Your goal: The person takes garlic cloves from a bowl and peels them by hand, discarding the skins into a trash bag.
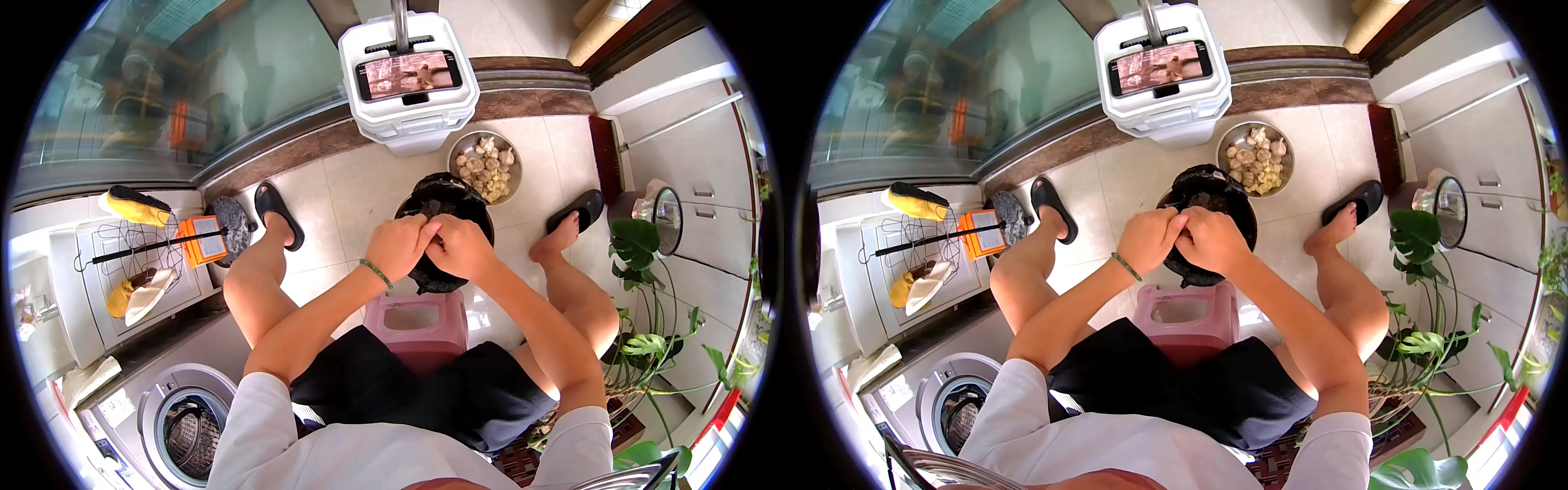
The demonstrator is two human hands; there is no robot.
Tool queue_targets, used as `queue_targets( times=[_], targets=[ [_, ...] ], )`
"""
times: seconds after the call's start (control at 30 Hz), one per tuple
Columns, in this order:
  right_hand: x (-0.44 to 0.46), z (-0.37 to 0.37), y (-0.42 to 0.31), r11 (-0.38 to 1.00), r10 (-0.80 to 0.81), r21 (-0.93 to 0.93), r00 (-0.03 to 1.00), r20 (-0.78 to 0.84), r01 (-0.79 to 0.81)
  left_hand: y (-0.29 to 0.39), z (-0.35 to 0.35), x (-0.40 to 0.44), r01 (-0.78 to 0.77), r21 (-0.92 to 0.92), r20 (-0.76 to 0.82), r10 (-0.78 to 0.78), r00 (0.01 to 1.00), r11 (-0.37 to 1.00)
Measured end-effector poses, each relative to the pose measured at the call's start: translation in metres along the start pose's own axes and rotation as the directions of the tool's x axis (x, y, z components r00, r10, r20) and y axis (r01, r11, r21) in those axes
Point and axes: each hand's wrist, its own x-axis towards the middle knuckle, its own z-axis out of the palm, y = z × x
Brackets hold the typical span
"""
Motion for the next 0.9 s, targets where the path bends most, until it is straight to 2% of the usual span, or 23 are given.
queue_targets(
  times=[0.2, 0.3, 0.37, 0.5, 0.57, 0.6, 0.67, 0.77, 0.9],
  targets=[
    [0.007, 0.002, 0.002, 0.999, -0.024, -0.035, 0.999, -0.024, 0.023, -0.01, 0.006, 0.004, 0.023, -0.073, 0.003, -0.023, 1.0, 0.997],
    [0.005, 0.005, 0.005, 0.998, -0.02, -0.064, 1.0, -0.019, 0.019, -0.013, 0.007, 0.003, 0.042, -0.123, 0.032, -0.038, 0.999, 0.992],
    [0.004, 0.004, 0.006, 0.994, -0.013, -0.109, 1.0, 0.013, 0.014, -0.015, 0.004, 0.005, 0.036, -0.181, 0.121, -0.014, 0.992, 0.983],
    [0.002, 0.009, 0.011, 0.987, -0.043, -0.155, 0.999, 0.032, 0.048, -0.016, 0.002, 0.004, 0.039, -0.301, 0.14, 0.003, 0.99, 0.953],
    [0.001, 0.012, 0.012, 0.981, -0.049, -0.185, 0.997, 0.063, 0.06, -0.011, -0.003, 0.004, 0.143, -0.352, 0.207, -0.072, 0.976, 0.925],
    [0.0, 0.014, 0.012, 0.981, -0.049, -0.185, 0.997, 0.064, 0.06, -0.013, -0.001, 0.003, 0.143, -0.352, 0.207, -0.072, 0.976, 0.925],
    [-0.003, 0.02, 0.011, 0.975, -0.026, -0.216, 0.997, 0.069, 0.04, -0.019, 0.005, 0.004, 0.258, -0.31, 0.248, -0.184, 0.951, 0.915],
    [-0.004, 0.024, 0.013, 0.966, 0.001, -0.256, 0.995, 0.102, 0.025, -0.018, 0.01, 0.001, 0.178, -0.282, 0.172, -0.133, 0.976, 0.943],
    [-0.001, 0.019, 0.008, 0.971, 0.05, -0.236, 0.994, 0.095, -0.026, -0.011, 0.003, -0.001, 0.186, -0.208, 0.195, -0.145, 0.97, 0.96]
  ],
)
